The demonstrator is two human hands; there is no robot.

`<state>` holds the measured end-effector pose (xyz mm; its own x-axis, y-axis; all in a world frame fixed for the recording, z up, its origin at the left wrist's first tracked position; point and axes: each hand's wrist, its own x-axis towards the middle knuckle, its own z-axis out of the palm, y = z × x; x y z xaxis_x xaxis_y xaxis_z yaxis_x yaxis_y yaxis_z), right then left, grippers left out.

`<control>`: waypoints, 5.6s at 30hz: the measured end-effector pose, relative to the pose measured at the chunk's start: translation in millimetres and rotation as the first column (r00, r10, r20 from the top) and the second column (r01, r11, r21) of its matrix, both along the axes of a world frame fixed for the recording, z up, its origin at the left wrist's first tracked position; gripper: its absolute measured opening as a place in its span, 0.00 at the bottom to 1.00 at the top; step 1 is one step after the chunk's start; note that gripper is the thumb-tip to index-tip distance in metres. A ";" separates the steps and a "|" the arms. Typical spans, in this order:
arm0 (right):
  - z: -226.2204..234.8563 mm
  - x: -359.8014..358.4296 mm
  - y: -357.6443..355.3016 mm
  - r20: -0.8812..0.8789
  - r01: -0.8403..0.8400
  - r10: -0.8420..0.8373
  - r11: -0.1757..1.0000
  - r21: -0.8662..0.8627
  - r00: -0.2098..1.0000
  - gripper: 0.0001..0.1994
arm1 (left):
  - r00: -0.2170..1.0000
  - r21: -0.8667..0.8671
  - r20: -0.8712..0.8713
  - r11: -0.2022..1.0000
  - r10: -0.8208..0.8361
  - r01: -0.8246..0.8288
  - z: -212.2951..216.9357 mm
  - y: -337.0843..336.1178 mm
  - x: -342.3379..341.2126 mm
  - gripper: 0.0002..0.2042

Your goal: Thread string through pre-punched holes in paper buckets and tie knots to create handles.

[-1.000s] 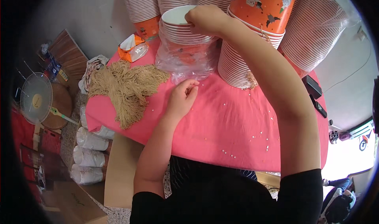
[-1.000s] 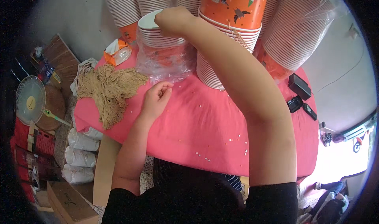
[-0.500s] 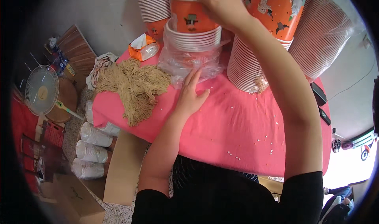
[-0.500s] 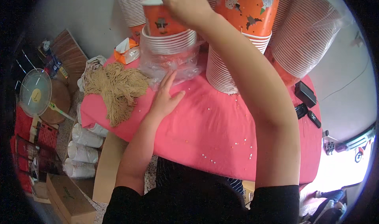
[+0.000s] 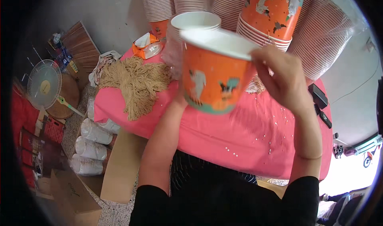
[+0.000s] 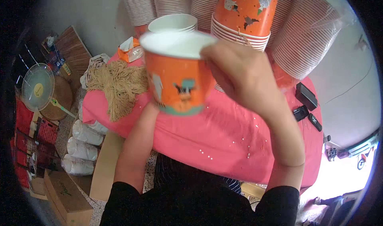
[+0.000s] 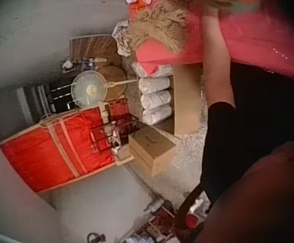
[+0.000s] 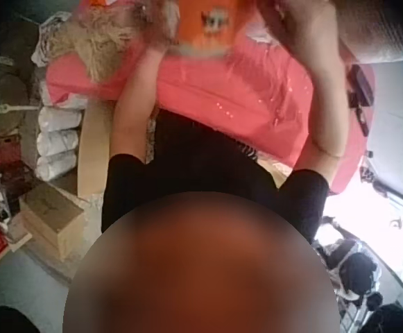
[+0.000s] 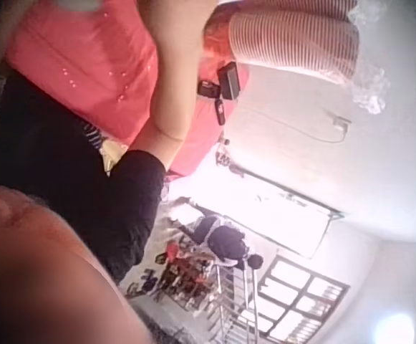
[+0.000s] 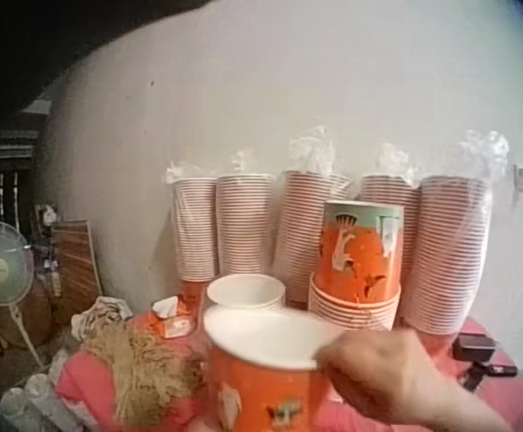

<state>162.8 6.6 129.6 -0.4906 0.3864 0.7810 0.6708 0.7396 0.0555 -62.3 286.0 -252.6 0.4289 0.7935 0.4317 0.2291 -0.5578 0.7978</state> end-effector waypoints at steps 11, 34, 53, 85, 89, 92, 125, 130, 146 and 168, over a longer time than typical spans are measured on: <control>-71.2 71.5 -10.4 -0.230 0.024 -0.121 0.921 -0.388 0.966 0.07 | 0.966 0.057 0.245 0.993 0.086 -0.103 190.9 -150.3 44.1 0.18; -74.1 93.6 -6.4 -0.304 -0.094 -0.308 0.546 -0.832 0.901 0.15 | 0.708 -0.359 0.509 0.626 -0.490 0.692 187.6 -169.0 29.1 0.64; -109.6 94.1 21.6 -0.532 -0.374 -0.365 0.422 -0.826 0.764 0.11 | 0.757 -0.243 0.365 0.729 -0.542 0.639 190.6 -172.4 32.4 0.63; -114.3 97.4 24.6 -0.583 -0.472 -0.358 0.353 -0.808 0.730 0.08 | 0.774 -0.128 0.339 0.789 -0.535 0.601 199.1 -179.6 36.5 0.64; -117.9 97.3 24.9 -0.533 -0.393 -0.350 0.399 -0.829 0.770 0.06 | 0.768 -0.093 0.316 0.787 -0.557 0.610 196.0 -179.8 34.8 0.64; -114.0 98.3 23.1 -0.461 -0.319 -0.345 0.397 -0.861 0.817 0.05 | 0.788 -0.117 0.296 0.798 -0.540 0.591 197.7 -180.9 33.2 0.64; -81.1 72.5 -30.2 0.253 0.709 -0.664 0.680 -0.188 0.703 0.03 | 0.851 -0.341 0.400 0.806 -0.341 0.483 247.9 -248.9 11.8 0.62; -78.0 75.8 -26.5 -0.012 0.533 -0.549 0.816 -0.223 0.836 0.03 | 0.881 -0.373 0.385 0.827 -0.274 0.420 280.9 -271.3 9.5 0.59; -81.7 62.2 -29.1 -0.093 0.277 -0.330 0.890 -0.363 0.939 0.08 | 0.949 -0.246 0.148 0.919 -0.280 0.309 262.6 -273.9 12.8 0.60; -89.7 59.5 -32.9 -0.030 0.382 -0.411 0.871 -0.309 0.911 0.06 | 0.953 -0.037 -0.116 0.960 -0.280 0.278 271.7 -282.7 19.8 0.59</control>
